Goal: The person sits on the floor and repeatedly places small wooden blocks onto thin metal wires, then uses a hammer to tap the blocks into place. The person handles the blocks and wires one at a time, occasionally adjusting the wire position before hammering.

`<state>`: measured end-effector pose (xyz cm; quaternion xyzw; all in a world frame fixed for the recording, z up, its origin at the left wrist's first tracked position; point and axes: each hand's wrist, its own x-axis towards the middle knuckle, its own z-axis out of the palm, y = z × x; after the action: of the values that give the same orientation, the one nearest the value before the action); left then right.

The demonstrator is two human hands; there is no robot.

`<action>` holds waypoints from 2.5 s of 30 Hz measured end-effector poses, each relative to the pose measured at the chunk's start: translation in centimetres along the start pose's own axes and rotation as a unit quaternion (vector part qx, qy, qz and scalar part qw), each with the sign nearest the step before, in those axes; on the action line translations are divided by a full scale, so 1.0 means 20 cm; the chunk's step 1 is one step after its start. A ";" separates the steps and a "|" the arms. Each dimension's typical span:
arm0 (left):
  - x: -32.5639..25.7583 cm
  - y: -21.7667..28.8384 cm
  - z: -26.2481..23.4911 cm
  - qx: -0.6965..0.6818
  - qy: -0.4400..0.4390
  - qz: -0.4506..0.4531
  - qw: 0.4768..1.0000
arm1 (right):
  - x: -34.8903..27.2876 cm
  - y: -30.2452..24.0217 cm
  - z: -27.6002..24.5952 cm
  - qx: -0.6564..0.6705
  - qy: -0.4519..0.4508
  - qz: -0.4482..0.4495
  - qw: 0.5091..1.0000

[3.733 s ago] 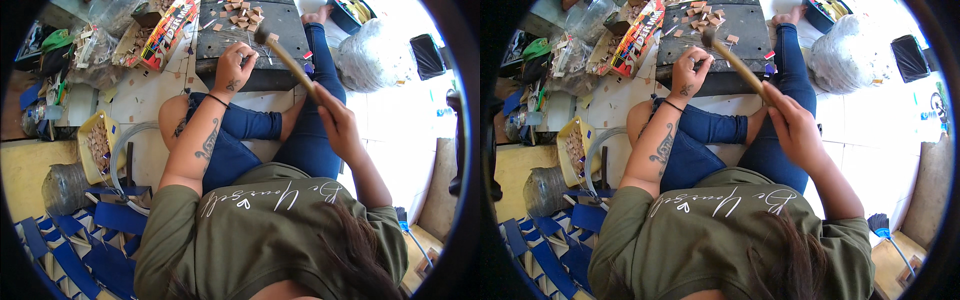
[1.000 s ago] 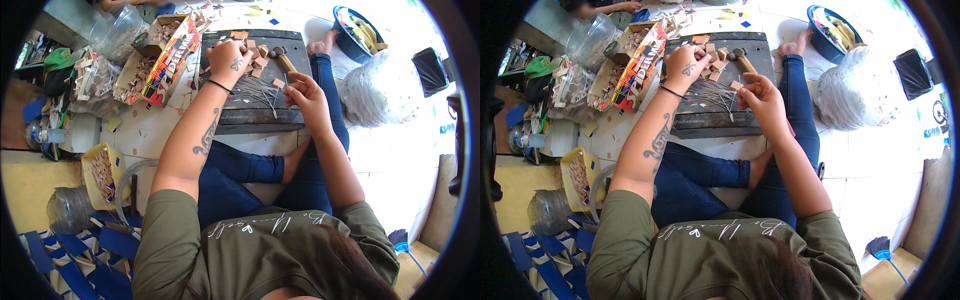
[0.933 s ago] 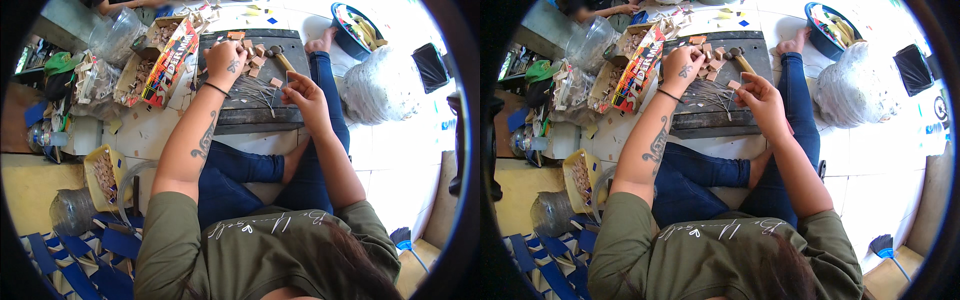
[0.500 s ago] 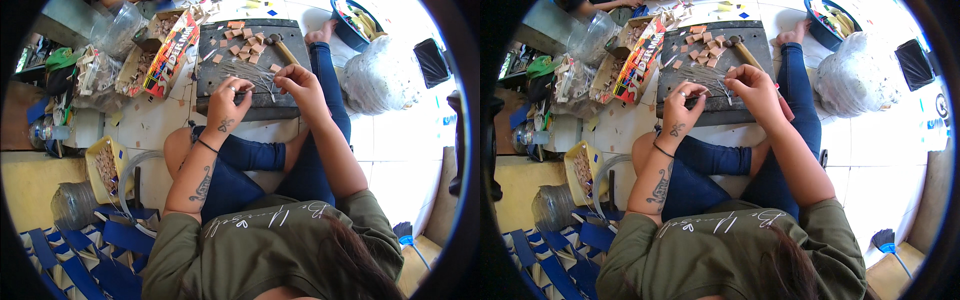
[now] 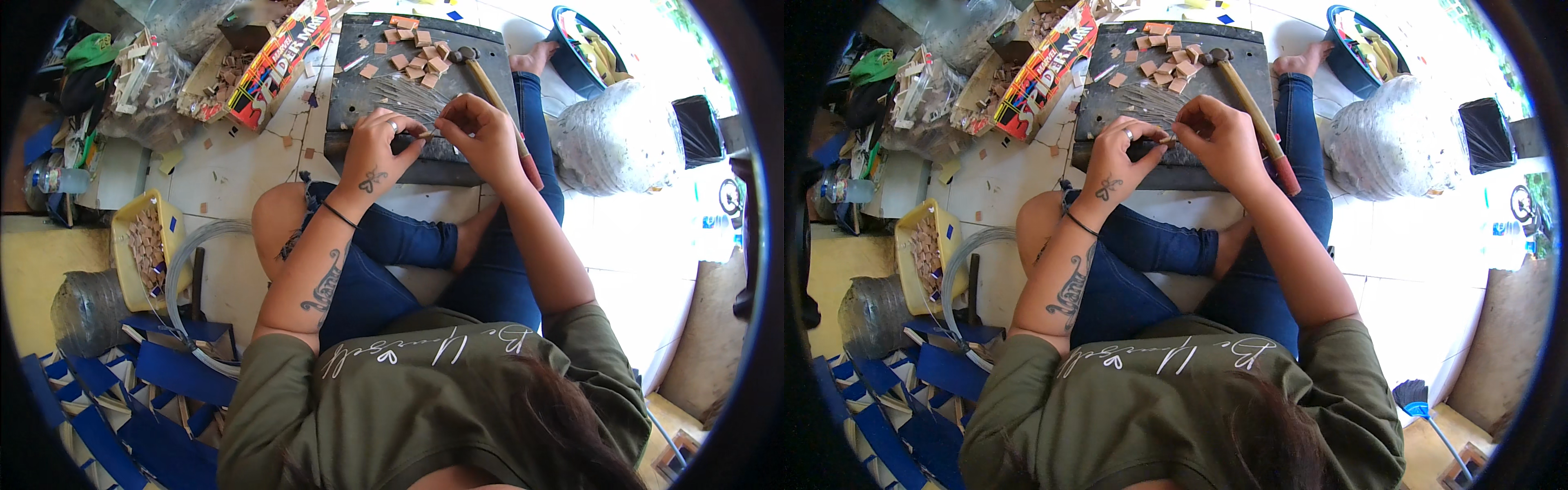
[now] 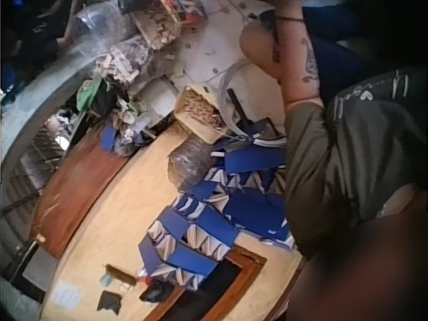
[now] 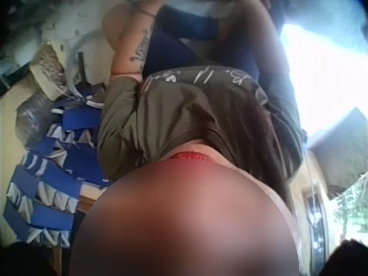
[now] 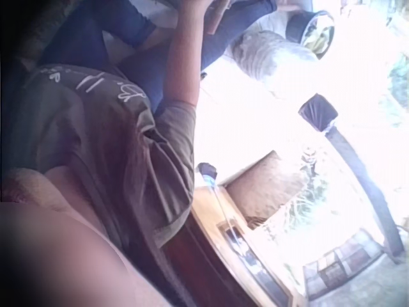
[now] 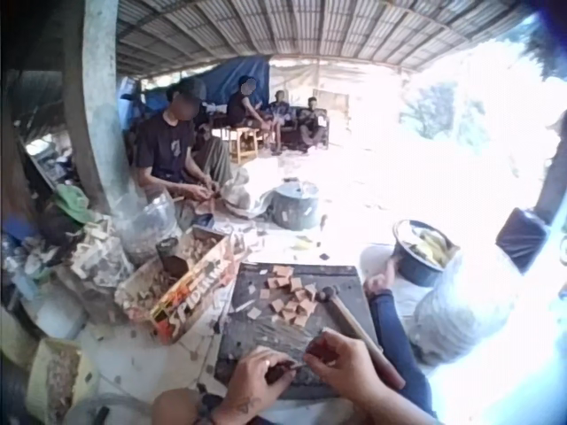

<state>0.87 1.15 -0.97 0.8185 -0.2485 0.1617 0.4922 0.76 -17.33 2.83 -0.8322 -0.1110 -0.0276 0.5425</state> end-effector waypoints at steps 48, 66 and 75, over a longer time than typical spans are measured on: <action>0.01 0.04 0.07 -0.063 0.059 0.003 0.996 | -0.17 0.06 -0.19 -0.469 0.132 -0.031 0.873; 0.00 0.02 0.09 -0.061 0.046 0.036 0.996 | -0.63 -0.34 -0.41 -0.182 -0.003 0.022 0.983; 0.01 0.02 0.08 -0.040 0.036 0.056 0.997 | -0.65 -0.39 -0.42 -0.222 0.002 -0.069 0.973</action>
<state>0.75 -0.48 -1.29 0.7766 -0.2821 0.2082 0.5234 -12.91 -23.89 11.02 -0.9221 -0.1586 -0.0906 0.3412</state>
